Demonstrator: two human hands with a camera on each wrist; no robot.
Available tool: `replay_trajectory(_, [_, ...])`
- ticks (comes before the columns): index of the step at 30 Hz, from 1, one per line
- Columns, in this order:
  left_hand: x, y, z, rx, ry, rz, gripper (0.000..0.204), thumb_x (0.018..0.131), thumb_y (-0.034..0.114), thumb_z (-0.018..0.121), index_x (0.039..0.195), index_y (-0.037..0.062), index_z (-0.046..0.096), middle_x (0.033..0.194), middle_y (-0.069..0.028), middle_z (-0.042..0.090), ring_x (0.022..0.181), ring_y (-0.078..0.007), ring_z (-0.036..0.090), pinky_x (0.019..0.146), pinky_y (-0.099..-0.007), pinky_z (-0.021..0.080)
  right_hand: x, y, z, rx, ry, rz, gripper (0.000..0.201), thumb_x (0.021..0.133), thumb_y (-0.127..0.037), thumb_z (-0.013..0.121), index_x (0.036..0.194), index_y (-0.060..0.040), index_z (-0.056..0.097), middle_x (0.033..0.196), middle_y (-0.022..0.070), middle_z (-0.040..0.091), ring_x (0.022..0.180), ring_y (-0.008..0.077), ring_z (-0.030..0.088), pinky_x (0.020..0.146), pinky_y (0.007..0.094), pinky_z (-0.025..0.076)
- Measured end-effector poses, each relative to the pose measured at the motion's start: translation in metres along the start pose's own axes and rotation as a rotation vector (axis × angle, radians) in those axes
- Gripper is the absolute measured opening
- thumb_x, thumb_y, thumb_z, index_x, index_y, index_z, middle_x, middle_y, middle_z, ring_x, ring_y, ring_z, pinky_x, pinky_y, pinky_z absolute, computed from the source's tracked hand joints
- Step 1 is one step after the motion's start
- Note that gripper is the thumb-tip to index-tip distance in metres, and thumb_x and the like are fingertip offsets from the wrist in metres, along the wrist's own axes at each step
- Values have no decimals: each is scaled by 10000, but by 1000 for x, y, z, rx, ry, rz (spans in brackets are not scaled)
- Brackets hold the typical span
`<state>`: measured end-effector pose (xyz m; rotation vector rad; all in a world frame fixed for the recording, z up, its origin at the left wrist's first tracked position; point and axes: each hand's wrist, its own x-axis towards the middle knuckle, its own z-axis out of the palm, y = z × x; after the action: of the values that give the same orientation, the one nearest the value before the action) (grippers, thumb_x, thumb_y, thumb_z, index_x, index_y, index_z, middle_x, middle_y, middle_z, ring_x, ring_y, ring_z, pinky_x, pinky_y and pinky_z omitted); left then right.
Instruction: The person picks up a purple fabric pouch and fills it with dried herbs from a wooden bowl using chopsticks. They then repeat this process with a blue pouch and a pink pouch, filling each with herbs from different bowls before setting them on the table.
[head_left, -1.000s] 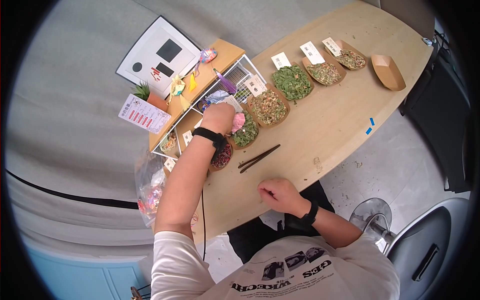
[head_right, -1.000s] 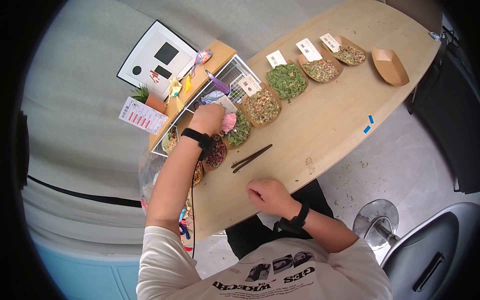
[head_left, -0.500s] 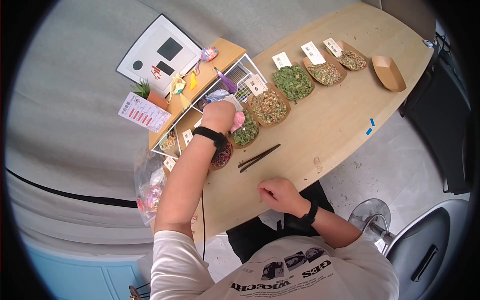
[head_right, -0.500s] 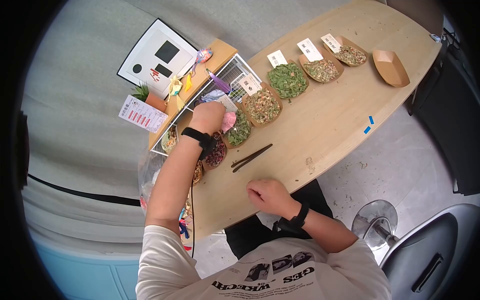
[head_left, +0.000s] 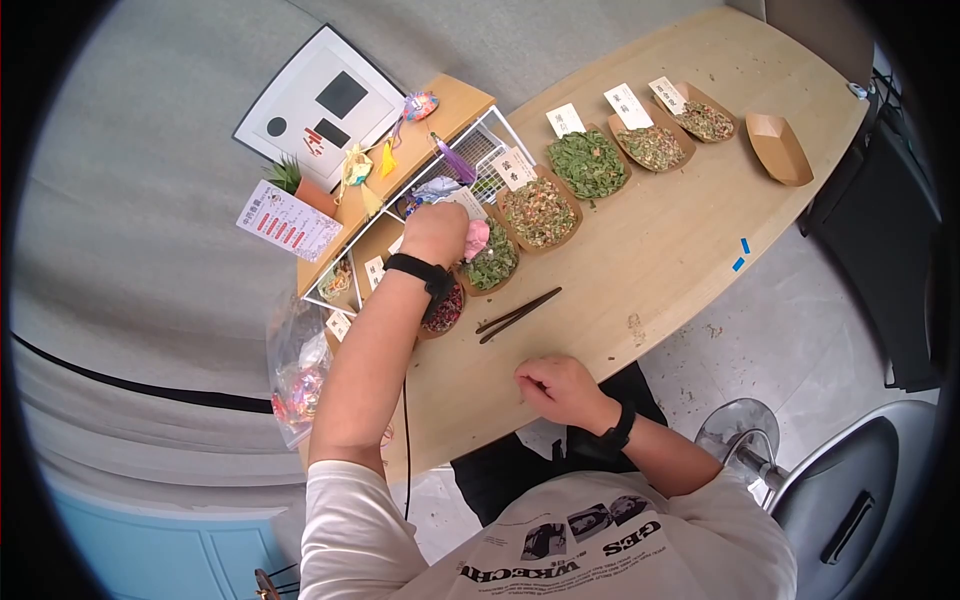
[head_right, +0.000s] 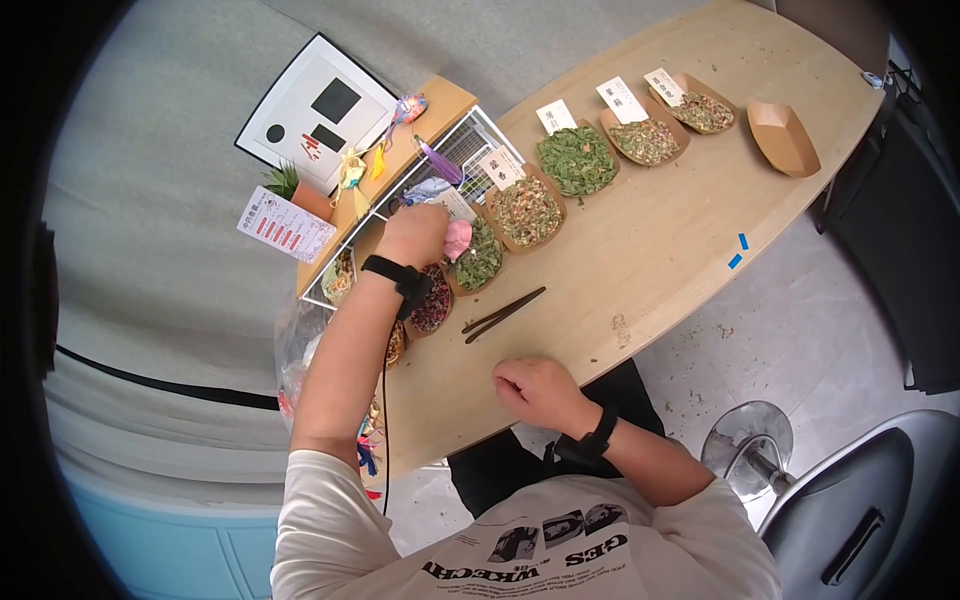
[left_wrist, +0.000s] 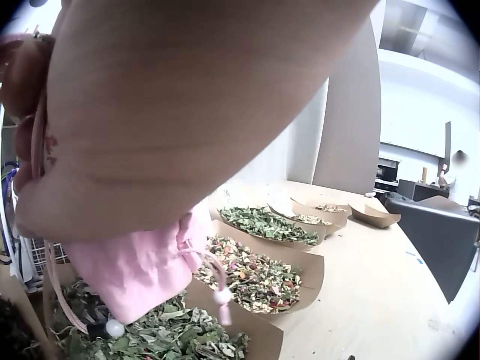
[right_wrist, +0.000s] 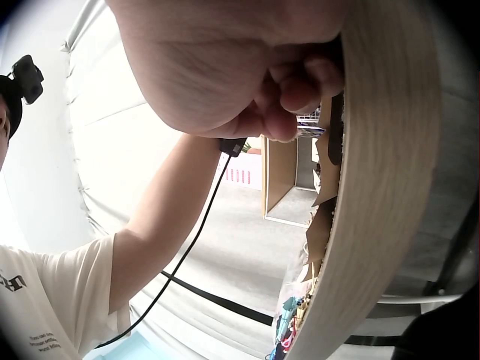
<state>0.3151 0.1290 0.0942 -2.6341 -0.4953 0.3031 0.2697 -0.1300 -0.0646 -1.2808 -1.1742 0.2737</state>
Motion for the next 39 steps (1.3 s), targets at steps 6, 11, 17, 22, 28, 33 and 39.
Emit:
replay_trajectory(6, [0,-1,-8,-17,-66,20,165,820,98,719,954,18,775,1019,-214,751,985,-365,741,821,-431,612,0,0,0,-8,-6,-6,43,854,-34,647,895,-49,646,731,125,646,666,327,652,611,416,516])
replay_trajectory(11, [-6,0,-20,-61,-121,-17,187,844,87,669,979,4,766,1032,-222,746,998,-378,734,841,-449,605,1,-2,0,0,0,4,22,855,-45,642,874,-55,649,729,137,645,670,345,653,608,438,521])
replay_trajectory(17, [-2,-10,-14,-75,-113,-21,222,830,169,741,998,24,735,1038,-215,729,1010,-379,712,867,-470,577,0,0,1,-5,-8,-1,26,855,-44,642,879,-53,646,727,138,642,665,343,652,602,434,519])
replay_trajectory(22, [-4,-19,-7,-183,-53,22,239,863,215,743,1008,25,732,1052,-222,724,1030,-397,694,900,-477,552,0,0,1,-38,-19,-15,61,851,-29,651,910,-43,651,728,119,645,663,320,649,611,397,513])
replay_trajectory(28, [-12,-22,1,-408,70,87,256,929,214,680,1093,26,734,1076,-233,718,1010,-423,681,904,-485,530,0,0,1,-45,-21,-27,59,852,-26,646,910,-40,651,730,121,646,666,320,652,612,401,515])
replay_trajectory(33, [-11,-24,6,-437,62,66,288,934,247,679,1089,9,728,1005,-250,715,960,-428,687,858,-484,535,0,-2,2,-36,-15,-11,31,856,-48,646,887,-48,650,731,139,645,667,343,652,603,439,519])
replay_trajectory(39, [-17,-14,-1,-565,80,-3,335,925,316,700,964,-16,725,837,-244,700,835,-427,686,787,-487,539,0,-2,3,-51,-15,-12,31,860,-52,649,891,-49,654,727,139,645,659,344,652,598,438,520])
